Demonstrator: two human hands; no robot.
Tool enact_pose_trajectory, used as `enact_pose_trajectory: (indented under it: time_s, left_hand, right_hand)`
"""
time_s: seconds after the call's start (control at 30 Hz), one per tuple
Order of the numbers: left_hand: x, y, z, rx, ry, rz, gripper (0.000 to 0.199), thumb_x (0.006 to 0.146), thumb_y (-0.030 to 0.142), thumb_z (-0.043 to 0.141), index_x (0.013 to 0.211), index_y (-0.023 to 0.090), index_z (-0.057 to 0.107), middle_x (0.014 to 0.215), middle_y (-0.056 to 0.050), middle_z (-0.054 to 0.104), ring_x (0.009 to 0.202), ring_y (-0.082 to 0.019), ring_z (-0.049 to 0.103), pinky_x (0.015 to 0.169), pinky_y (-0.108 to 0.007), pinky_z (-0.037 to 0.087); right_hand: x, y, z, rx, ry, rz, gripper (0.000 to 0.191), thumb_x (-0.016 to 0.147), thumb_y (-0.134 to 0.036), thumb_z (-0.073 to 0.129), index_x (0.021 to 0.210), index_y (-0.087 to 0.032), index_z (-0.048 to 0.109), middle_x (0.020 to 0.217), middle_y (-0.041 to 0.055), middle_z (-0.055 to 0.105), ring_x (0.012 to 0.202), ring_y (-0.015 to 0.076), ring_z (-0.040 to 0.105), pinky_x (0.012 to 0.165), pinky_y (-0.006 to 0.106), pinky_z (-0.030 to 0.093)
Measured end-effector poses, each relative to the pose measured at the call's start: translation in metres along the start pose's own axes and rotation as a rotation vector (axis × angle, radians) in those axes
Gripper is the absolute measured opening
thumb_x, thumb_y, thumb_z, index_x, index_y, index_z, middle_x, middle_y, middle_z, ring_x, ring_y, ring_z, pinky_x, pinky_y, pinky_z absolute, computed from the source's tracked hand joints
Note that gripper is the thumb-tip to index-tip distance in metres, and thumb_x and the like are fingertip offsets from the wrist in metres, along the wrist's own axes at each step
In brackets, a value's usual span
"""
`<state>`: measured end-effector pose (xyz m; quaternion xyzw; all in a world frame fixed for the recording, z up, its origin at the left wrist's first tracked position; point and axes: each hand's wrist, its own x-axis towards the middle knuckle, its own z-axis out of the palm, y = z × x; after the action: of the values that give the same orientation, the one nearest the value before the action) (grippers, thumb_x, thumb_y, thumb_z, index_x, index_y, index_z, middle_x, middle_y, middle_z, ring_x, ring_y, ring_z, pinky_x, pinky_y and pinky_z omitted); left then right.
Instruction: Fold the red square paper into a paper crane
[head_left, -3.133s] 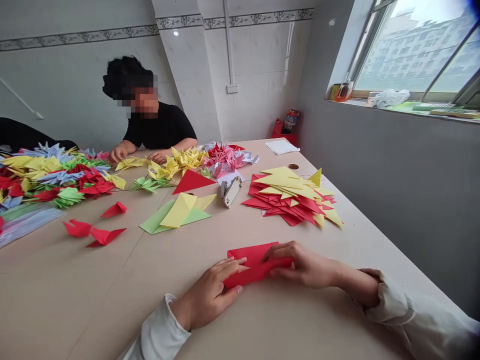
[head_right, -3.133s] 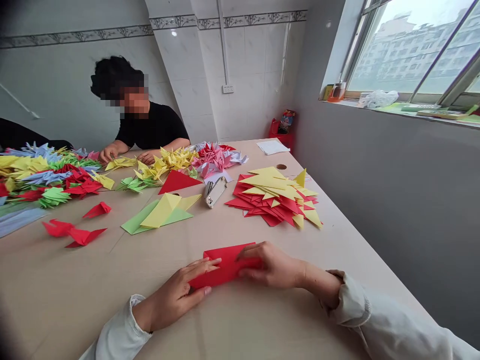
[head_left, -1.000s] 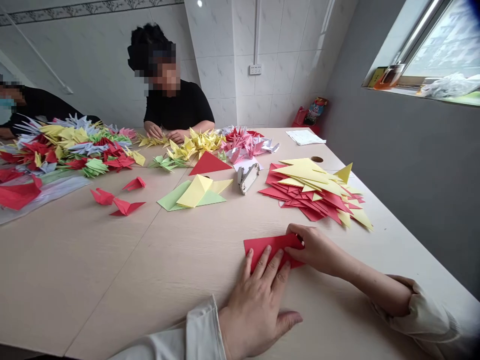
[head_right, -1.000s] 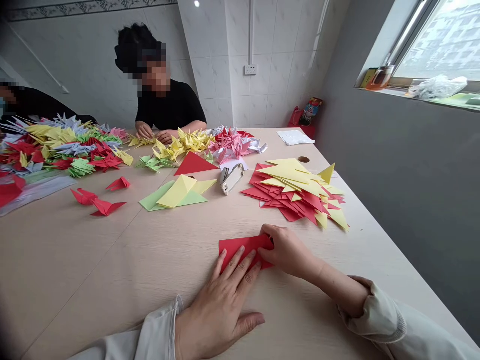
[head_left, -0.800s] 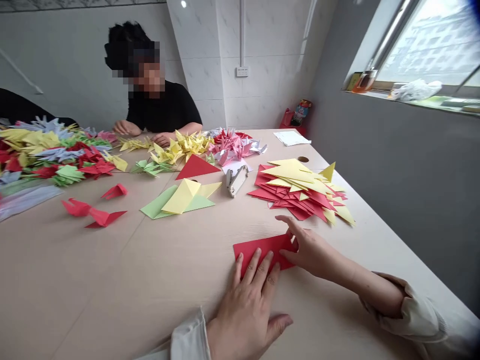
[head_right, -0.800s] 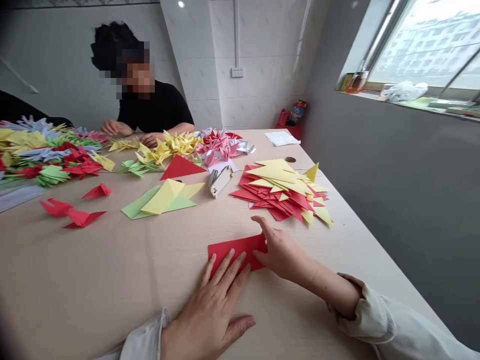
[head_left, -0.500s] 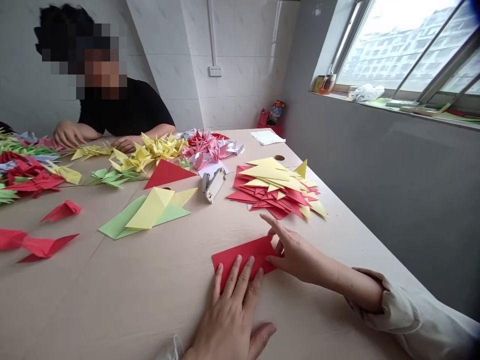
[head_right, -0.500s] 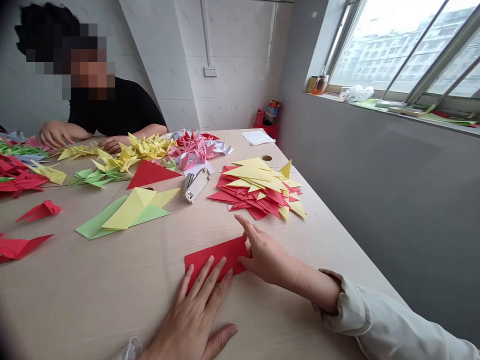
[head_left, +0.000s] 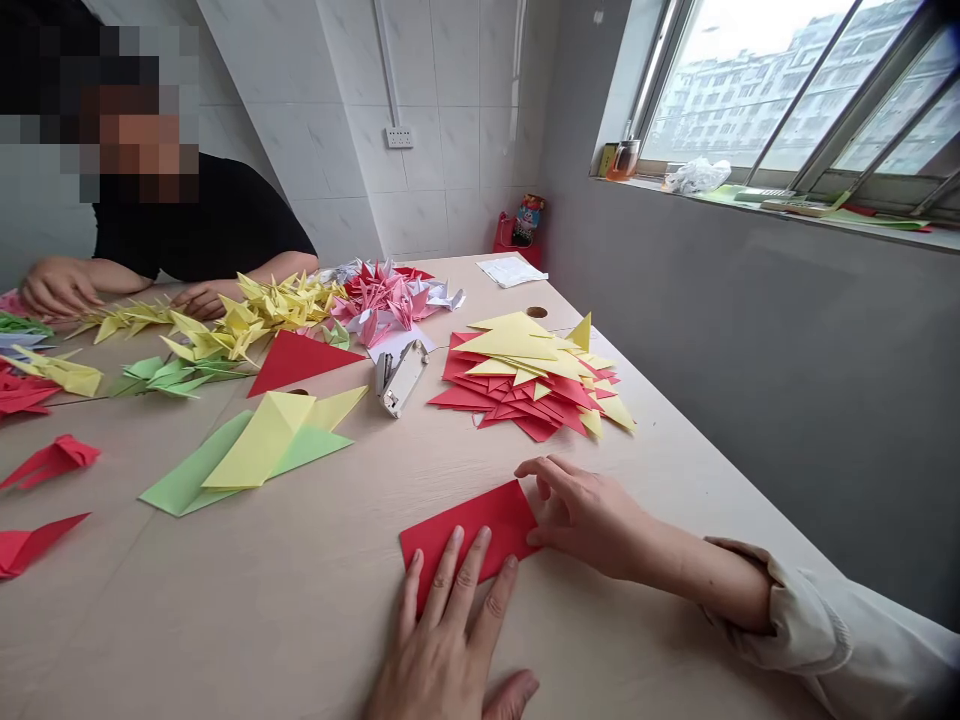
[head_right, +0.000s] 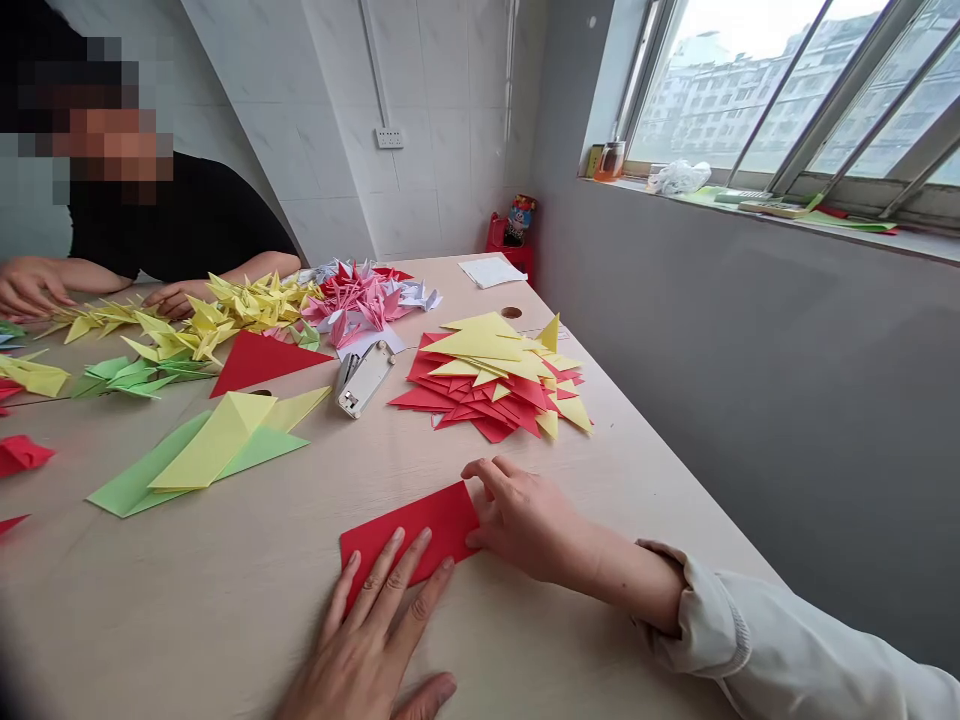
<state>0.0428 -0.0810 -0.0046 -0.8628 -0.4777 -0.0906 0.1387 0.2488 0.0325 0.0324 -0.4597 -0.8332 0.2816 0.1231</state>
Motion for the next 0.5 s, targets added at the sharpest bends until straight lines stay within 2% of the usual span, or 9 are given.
enact_pose_trajectory:
  time_s: [0.13, 0.23, 0.3, 0.4, 0.5]
  left_hand:
    - [-0.002, 0.000, 0.002, 0.000, 0.000, -0.003, 0.071, 0.086, 0.057, 0.048, 0.148, 0.026, 0.031, 0.142, -0.012, 0.050, 0.127, -0.034, 0.045, 0.094, -0.046, 0.034]
    - [-0.002, -0.002, 0.002, -0.004, -0.012, -0.019, 0.070, 0.085, 0.056, 0.050, 0.146, 0.027, 0.034, 0.142, -0.012, 0.049, 0.126, -0.035, 0.045, 0.093, -0.046, 0.035]
    - [-0.001, -0.004, -0.001, -0.004, -0.012, -0.012, 0.067, 0.085, 0.056, 0.051, 0.143, 0.027, 0.039, 0.142, -0.012, 0.049, 0.126, -0.035, 0.045, 0.093, -0.046, 0.036]
    - [0.002, -0.007, -0.005, -0.018, -0.004, 0.003, 0.061, 0.084, 0.058, 0.050, 0.137, 0.028, 0.047, 0.142, -0.013, 0.049, 0.128, -0.035, 0.042, 0.091, -0.048, 0.037]
    - [0.002, -0.008, -0.006, -0.027, -0.009, -0.003, 0.059, 0.084, 0.058, 0.050, 0.135, 0.028, 0.049, 0.142, -0.014, 0.049, 0.130, -0.035, 0.040, 0.090, -0.048, 0.037]
  right_hand:
    - [-0.003, 0.000, 0.002, -0.161, 0.074, -0.080, 0.036, 0.073, -0.022, 0.071, 0.105, -0.020, 0.056, 0.092, 0.0048, 0.061, 0.064, 0.0135, 0.056, 0.055, 0.024, 0.041]
    - [-0.007, -0.004, 0.001, -0.210, 0.103, -0.140, 0.042, 0.076, -0.022, 0.068, 0.115, -0.020, 0.051, 0.097, 0.0061, 0.060, 0.074, 0.0165, 0.058, 0.059, 0.026, 0.042]
    - [-0.010, -0.006, 0.000, -0.248, 0.096, -0.215, 0.033, 0.082, -0.018, 0.061, 0.114, -0.020, 0.055, 0.097, 0.0068, 0.058, 0.077, 0.0167, 0.057, 0.063, 0.027, 0.043]
    - [-0.012, -0.008, -0.001, -0.283, 0.056, -0.279, 0.015, 0.086, -0.016, 0.056, 0.097, -0.020, 0.065, 0.095, 0.0077, 0.058, 0.076, 0.0159, 0.055, 0.066, 0.028, 0.043]
    - [-0.013, -0.007, -0.002, -0.260, 0.041, -0.296, 0.015, 0.088, -0.019, 0.056, 0.097, -0.021, 0.067, 0.107, 0.0092, 0.060, 0.086, 0.0180, 0.057, 0.074, 0.030, 0.045]
